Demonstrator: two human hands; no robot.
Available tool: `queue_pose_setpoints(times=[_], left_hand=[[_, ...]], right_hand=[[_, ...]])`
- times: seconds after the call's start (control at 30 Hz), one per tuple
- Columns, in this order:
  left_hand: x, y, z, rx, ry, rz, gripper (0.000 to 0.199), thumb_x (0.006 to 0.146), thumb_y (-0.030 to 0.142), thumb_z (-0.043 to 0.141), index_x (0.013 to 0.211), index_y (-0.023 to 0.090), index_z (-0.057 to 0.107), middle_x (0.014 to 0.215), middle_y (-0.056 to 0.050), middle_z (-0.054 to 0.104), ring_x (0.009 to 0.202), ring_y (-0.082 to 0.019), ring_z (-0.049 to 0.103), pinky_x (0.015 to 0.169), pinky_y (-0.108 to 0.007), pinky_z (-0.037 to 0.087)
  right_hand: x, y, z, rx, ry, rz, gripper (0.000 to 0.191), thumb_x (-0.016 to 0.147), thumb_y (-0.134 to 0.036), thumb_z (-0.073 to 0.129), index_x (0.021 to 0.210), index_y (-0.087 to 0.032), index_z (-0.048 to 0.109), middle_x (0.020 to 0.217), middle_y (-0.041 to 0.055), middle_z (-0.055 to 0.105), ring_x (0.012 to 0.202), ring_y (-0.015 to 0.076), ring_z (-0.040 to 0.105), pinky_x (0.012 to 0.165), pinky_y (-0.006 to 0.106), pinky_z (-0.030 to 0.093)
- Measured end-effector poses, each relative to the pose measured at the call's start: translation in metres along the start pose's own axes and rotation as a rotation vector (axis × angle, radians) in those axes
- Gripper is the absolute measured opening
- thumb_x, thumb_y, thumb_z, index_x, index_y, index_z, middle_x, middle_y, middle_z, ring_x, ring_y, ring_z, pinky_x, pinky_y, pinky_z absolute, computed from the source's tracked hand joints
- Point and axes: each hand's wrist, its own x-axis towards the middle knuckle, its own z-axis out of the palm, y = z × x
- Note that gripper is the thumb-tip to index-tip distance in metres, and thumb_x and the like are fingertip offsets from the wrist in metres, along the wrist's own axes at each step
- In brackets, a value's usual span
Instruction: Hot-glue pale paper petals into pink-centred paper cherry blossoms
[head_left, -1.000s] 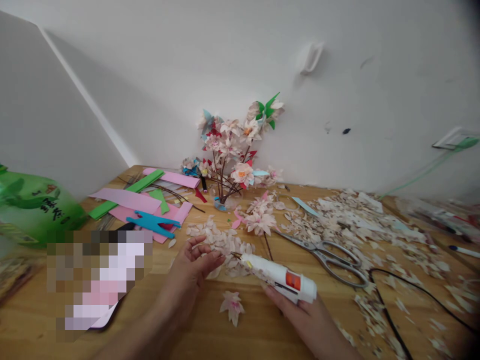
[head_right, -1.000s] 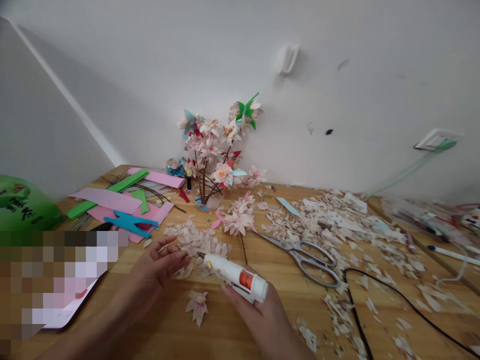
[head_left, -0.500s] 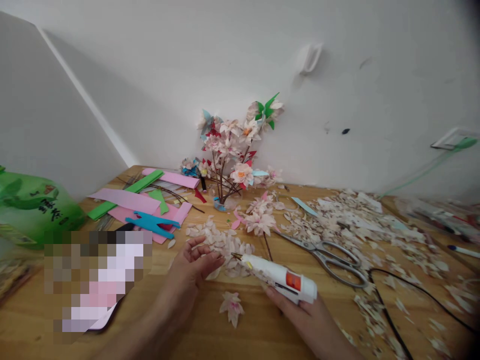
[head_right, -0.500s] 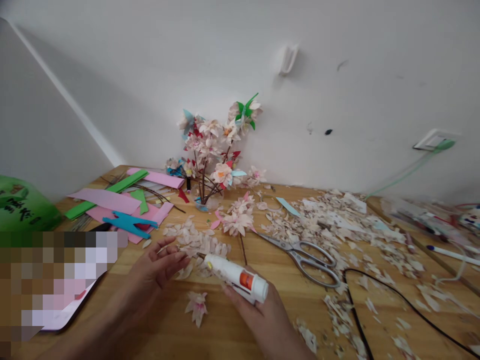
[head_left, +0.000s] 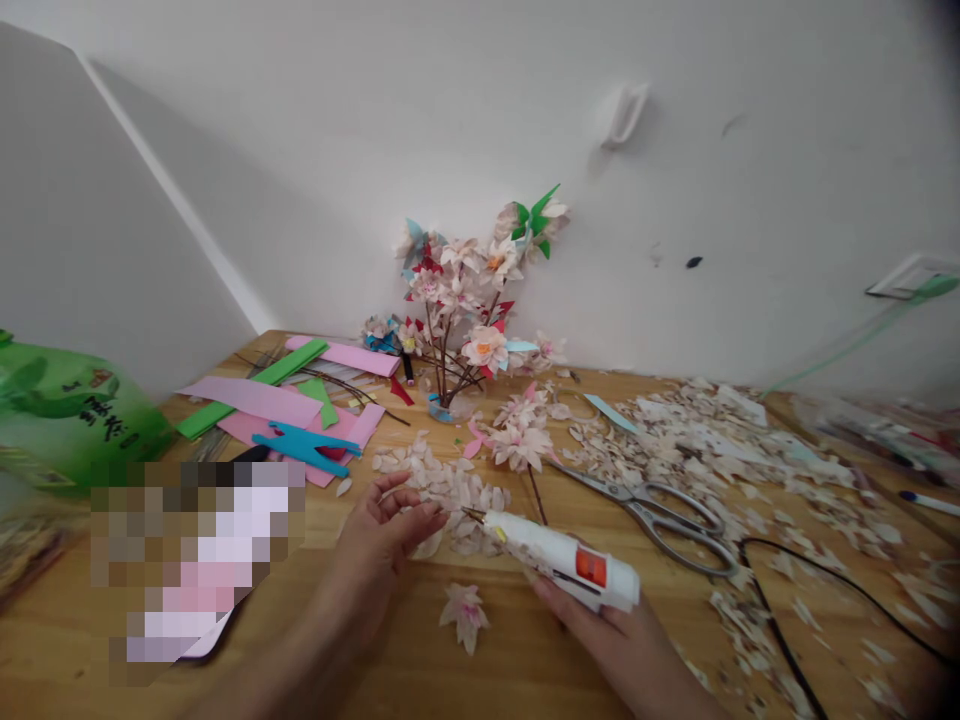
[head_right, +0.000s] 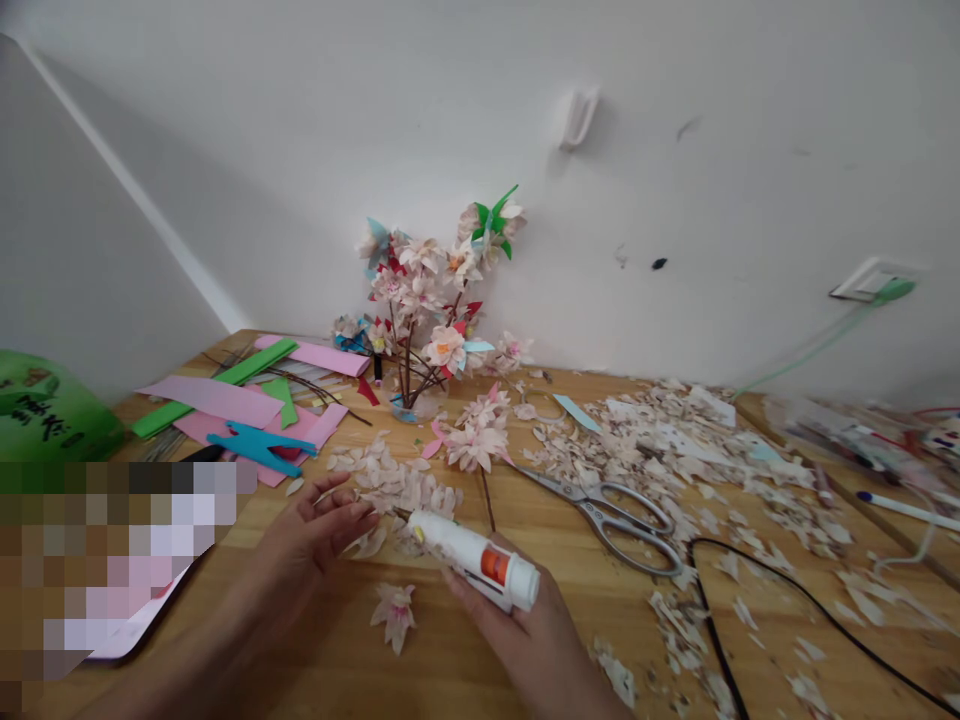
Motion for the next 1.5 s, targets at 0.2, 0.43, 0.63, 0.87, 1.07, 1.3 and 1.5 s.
queue_pose_setpoints(times=[0.2, 0.43, 0.63, 0.87, 1.07, 1.3, 1.5], left_hand=[[0.0, 0.0, 0.0, 0.026, 0.009, 0.026, 0.038, 0.065, 0.0, 0.065, 0.093, 0.018, 0.047, 0.066, 0.007, 0.054, 0.063, -0.008, 0.063, 0.067, -0.022, 0.054], [-0.003, 0.0, 0.004, 0.015, -0.01, 0.033, 0.042, 0.061, 0.002, 0.068, 0.093, 0.017, 0.046, 0.064, 0.008, 0.054, 0.061, -0.007, 0.061, 0.066, -0.023, 0.054], [-0.004, 0.001, 0.005, 0.003, -0.009, 0.022, 0.04, 0.063, 0.0, 0.066, 0.093, 0.017, 0.046, 0.063, 0.008, 0.054, 0.06, -0.007, 0.061, 0.066, -0.023, 0.055], [-0.005, 0.001, 0.005, 0.001, -0.019, 0.011, 0.04, 0.064, -0.001, 0.065, 0.093, 0.017, 0.045, 0.064, 0.007, 0.054, 0.062, -0.008, 0.062, 0.066, -0.023, 0.055], [-0.006, 0.002, 0.005, -0.011, 0.0, 0.006, 0.036, 0.067, -0.004, 0.061, 0.093, 0.017, 0.047, 0.066, 0.007, 0.053, 0.061, -0.007, 0.062, 0.067, -0.023, 0.055], [-0.007, 0.005, 0.009, -0.025, 0.021, -0.046, 0.033, 0.07, -0.006, 0.057, 0.092, 0.017, 0.046, 0.067, 0.005, 0.053, 0.062, -0.008, 0.063, 0.067, -0.022, 0.056], [-0.012, 0.009, 0.011, -0.076, 0.011, -0.109, 0.031, 0.073, -0.008, 0.053, 0.092, 0.016, 0.046, 0.066, 0.004, 0.054, 0.061, -0.008, 0.063, 0.067, -0.02, 0.056]], right_hand=[[0.001, 0.002, 0.002, 0.012, 0.011, -0.033, 0.018, 0.074, -0.032, 0.06, 0.085, -0.019, 0.066, 0.081, 0.0021, 0.074, 0.075, 0.0206, 0.068, 0.068, 0.025, 0.056], [0.003, 0.001, 0.001, -0.013, 0.007, -0.046, 0.018, 0.074, -0.031, 0.06, 0.086, -0.019, 0.066, 0.081, 0.0026, 0.074, 0.074, 0.0209, 0.068, 0.067, 0.025, 0.056], [0.002, 0.004, 0.001, -0.035, 0.01, -0.038, 0.017, 0.074, -0.033, 0.059, 0.083, -0.02, 0.065, 0.075, 0.002, 0.072, 0.072, 0.0207, 0.067, 0.064, 0.025, 0.056], [0.002, 0.002, 0.0, -0.039, 0.01, -0.042, 0.015, 0.074, -0.032, 0.06, 0.081, -0.02, 0.065, 0.075, 0.0018, 0.073, 0.07, 0.02, 0.067, 0.062, 0.023, 0.055], [0.002, 0.003, 0.0, -0.073, -0.019, -0.061, 0.017, 0.074, -0.032, 0.059, 0.082, -0.019, 0.065, 0.077, 0.003, 0.073, 0.069, 0.0201, 0.067, 0.062, 0.024, 0.056], [0.002, 0.001, -0.002, -0.132, -0.051, -0.038, 0.02, 0.076, -0.033, 0.057, 0.086, -0.018, 0.065, 0.082, 0.0039, 0.073, 0.073, 0.0204, 0.067, 0.065, 0.025, 0.056], [0.004, 0.007, -0.005, -0.118, 0.016, -0.009, 0.024, 0.072, -0.038, 0.06, 0.084, -0.018, 0.067, 0.078, 0.0036, 0.074, 0.072, 0.0218, 0.069, 0.065, 0.026, 0.057]])
